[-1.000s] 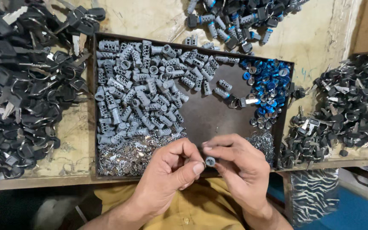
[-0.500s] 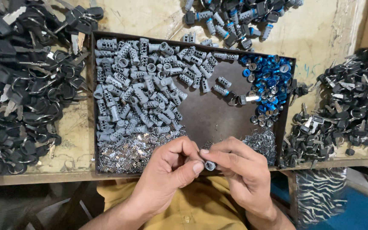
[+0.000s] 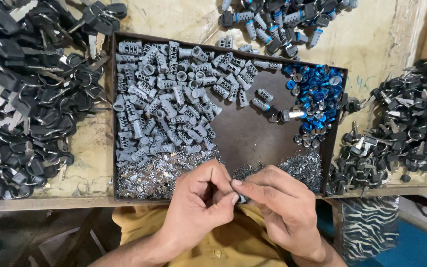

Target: The person sits at a workbench and assembles lock cylinders by hand. They pick small metal pins and springs from a metal tray, insert them into gray lock bodies, and place blue caps onto the assembled cylinders, working through the parts one at a time.

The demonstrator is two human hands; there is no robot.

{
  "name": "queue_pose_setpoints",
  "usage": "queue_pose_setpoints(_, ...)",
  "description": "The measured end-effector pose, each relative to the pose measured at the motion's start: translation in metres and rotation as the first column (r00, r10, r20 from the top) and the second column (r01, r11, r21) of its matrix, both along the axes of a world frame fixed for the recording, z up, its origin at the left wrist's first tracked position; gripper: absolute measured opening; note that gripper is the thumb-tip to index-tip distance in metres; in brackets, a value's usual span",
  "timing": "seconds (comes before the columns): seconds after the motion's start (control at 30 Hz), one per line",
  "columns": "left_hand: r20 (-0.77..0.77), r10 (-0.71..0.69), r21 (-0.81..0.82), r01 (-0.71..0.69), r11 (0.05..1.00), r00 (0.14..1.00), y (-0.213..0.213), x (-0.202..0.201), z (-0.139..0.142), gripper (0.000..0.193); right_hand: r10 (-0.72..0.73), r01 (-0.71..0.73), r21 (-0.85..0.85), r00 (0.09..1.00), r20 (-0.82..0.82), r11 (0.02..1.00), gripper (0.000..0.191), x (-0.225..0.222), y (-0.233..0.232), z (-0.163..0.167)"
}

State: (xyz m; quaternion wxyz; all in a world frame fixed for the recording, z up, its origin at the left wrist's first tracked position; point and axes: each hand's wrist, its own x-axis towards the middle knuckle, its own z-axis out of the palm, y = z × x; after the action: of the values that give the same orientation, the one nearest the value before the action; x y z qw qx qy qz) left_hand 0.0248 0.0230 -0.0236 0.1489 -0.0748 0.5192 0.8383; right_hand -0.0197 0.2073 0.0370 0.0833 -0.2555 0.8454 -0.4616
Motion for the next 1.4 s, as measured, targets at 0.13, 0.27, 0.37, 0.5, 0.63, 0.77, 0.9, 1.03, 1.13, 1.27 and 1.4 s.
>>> queue_pose_setpoints(0.13,0.303,-0.117,0.264,0.035,0.964,0.946,-0.002,-0.005,0.005,0.012,-0.061,0.060,0.036,0.998,0.030,0.998,0.042,0.002,0.001,-0.003)
queue_pose_setpoints(0.27,-0.161,0.019,-0.342,-0.074,0.937,0.987,-0.004,-0.008,0.018,0.007,-0.120,0.120,0.007,0.991,0.054,0.993,0.037,0.008,0.007,-0.015)
queue_pose_setpoints(0.37,-0.596,-0.103,-0.558,-0.319,0.766,0.796,-0.004,-0.008,0.023,0.018,-0.119,0.143,-0.113,0.973,0.198,0.983,0.036,0.014,0.011,-0.021)
queue_pose_setpoints(0.5,-0.419,-0.121,-0.433,-0.081,0.898,0.900,-0.006,-0.009,0.018,0.013,-0.143,0.159,-0.131,0.982,0.121,0.979,0.040,0.013,0.006,-0.024)
queue_pose_setpoints(0.63,-0.378,-0.066,-0.440,-0.116,0.890,0.923,-0.007,-0.012,0.012,0.011,0.055,-0.056,0.014,0.998,0.040,0.998,0.041,-0.028,0.019,-0.021)
queue_pose_setpoints(0.77,-0.304,0.044,-0.418,-0.174,0.892,0.952,-0.007,-0.011,0.012,0.008,-0.199,0.384,0.418,0.885,-0.421,0.824,0.027,-0.087,0.043,-0.024)
queue_pose_setpoints(0.9,-0.292,0.055,-0.419,-0.180,0.890,0.955,-0.007,-0.009,0.014,0.006,-0.019,0.334,0.512,0.851,-0.525,0.792,0.023,-0.124,0.039,-0.033)
queue_pose_setpoints(1.03,-0.319,0.042,-0.369,-0.165,0.915,0.947,-0.009,-0.010,0.013,0.006,-0.147,0.359,0.435,0.881,-0.449,0.826,0.015,-0.108,0.029,-0.022)
queue_pose_setpoints(1.13,-0.364,-0.005,-0.345,-0.130,0.930,0.931,-0.010,-0.014,0.013,0.008,-0.277,0.300,0.249,0.953,-0.124,0.921,0.014,-0.059,0.026,-0.016)
queue_pose_setpoints(1.27,-0.391,-0.060,-0.345,-0.085,0.935,0.918,-0.008,-0.019,0.016,0.008,-0.130,0.344,-0.301,0.822,0.555,0.889,0.021,-0.003,0.023,-0.032)
queue_pose_setpoints(1.4,-0.383,-0.080,-0.320,-0.051,0.946,0.920,-0.006,-0.018,0.018,0.007,-0.110,0.534,-0.375,0.671,0.733,0.758,0.036,0.021,0.020,-0.046)
